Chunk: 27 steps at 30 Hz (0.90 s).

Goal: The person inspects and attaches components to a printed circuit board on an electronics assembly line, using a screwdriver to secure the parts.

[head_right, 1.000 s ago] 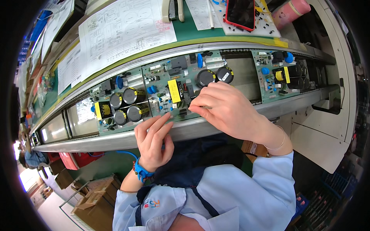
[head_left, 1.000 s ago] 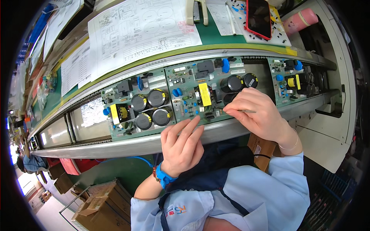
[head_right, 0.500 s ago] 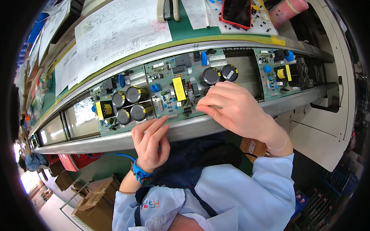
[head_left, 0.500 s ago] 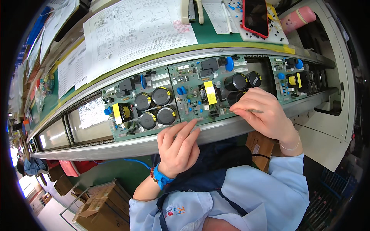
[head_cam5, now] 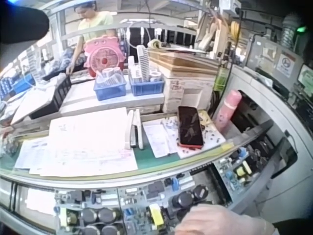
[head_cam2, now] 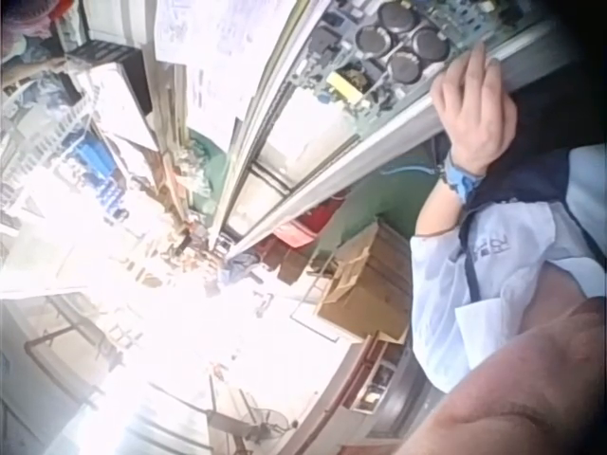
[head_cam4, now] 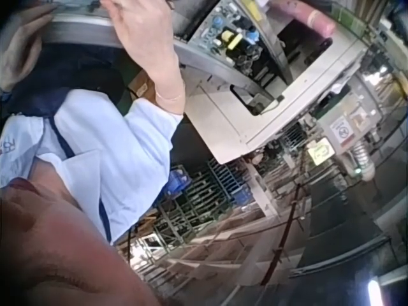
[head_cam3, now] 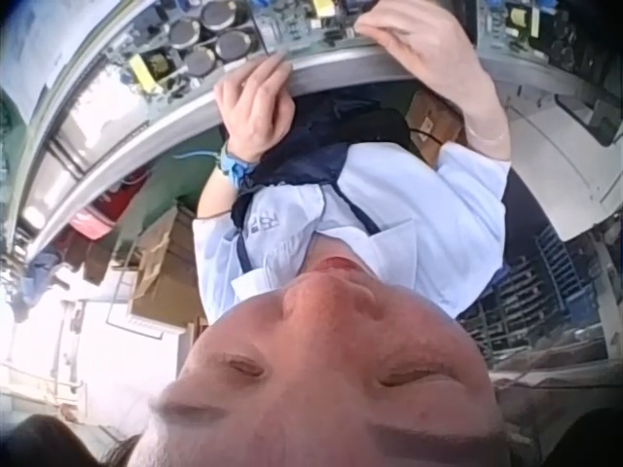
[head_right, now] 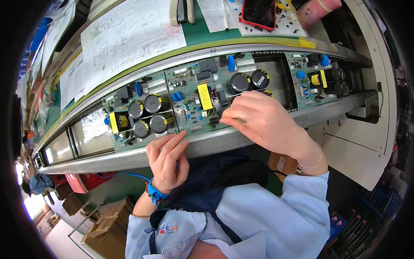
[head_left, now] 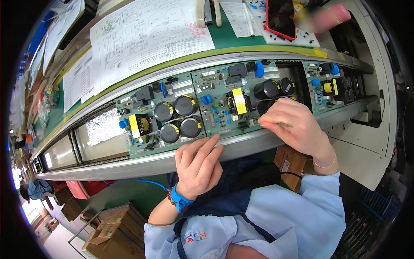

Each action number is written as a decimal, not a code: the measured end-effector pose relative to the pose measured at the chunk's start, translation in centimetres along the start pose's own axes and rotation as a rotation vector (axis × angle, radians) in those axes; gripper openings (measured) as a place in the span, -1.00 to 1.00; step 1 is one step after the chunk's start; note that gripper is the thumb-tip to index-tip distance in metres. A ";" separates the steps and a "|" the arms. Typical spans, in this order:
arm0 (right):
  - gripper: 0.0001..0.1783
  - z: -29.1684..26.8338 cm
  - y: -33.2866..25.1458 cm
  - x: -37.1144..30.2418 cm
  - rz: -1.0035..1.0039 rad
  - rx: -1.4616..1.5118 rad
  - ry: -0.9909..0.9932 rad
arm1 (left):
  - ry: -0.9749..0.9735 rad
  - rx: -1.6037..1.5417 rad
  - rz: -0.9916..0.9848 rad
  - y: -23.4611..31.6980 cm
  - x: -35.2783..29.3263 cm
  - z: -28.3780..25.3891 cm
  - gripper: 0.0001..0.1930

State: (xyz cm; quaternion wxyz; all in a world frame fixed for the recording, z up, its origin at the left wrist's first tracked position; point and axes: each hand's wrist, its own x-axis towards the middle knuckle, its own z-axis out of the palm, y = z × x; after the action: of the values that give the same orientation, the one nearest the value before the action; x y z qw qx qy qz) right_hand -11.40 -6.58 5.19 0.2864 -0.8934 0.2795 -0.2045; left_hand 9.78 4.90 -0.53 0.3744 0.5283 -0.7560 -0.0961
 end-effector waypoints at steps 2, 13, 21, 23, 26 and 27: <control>-0.93 -0.1 0.0 -0.1 0.017 0.005 0.016 | 0.000 -0.008 0.010 0.1 0.0 0.1 -0.62; -0.72 -4.3 1.7 -4.0 0.122 0.030 0.519 | -0.055 -0.020 0.083 0.3 -0.4 0.4 -0.64; -0.72 -4.4 3.6 -5.5 0.788 0.026 0.352 | -0.176 0.004 0.074 1.4 1.2 2.2 -0.72; -0.72 -3.9 4.5 -5.8 0.798 -0.068 0.311 | -0.186 0.022 0.061 1.5 1.4 2.5 -0.73; -0.72 -3.3 5.9 -6.5 0.703 -0.060 0.342 | -0.201 -0.012 0.019 1.8 1.8 2.7 -0.77; -0.72 -3.3 6.1 -6.5 0.731 -0.050 0.322 | -0.201 -0.016 0.025 1.8 2.0 2.8 -0.77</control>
State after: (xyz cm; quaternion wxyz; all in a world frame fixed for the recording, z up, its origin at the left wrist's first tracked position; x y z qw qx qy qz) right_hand -20.39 -7.97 2.52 0.2712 -0.6982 0.6251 -0.2196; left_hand 6.28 3.25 -0.58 0.3020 0.5034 -0.7955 -0.1500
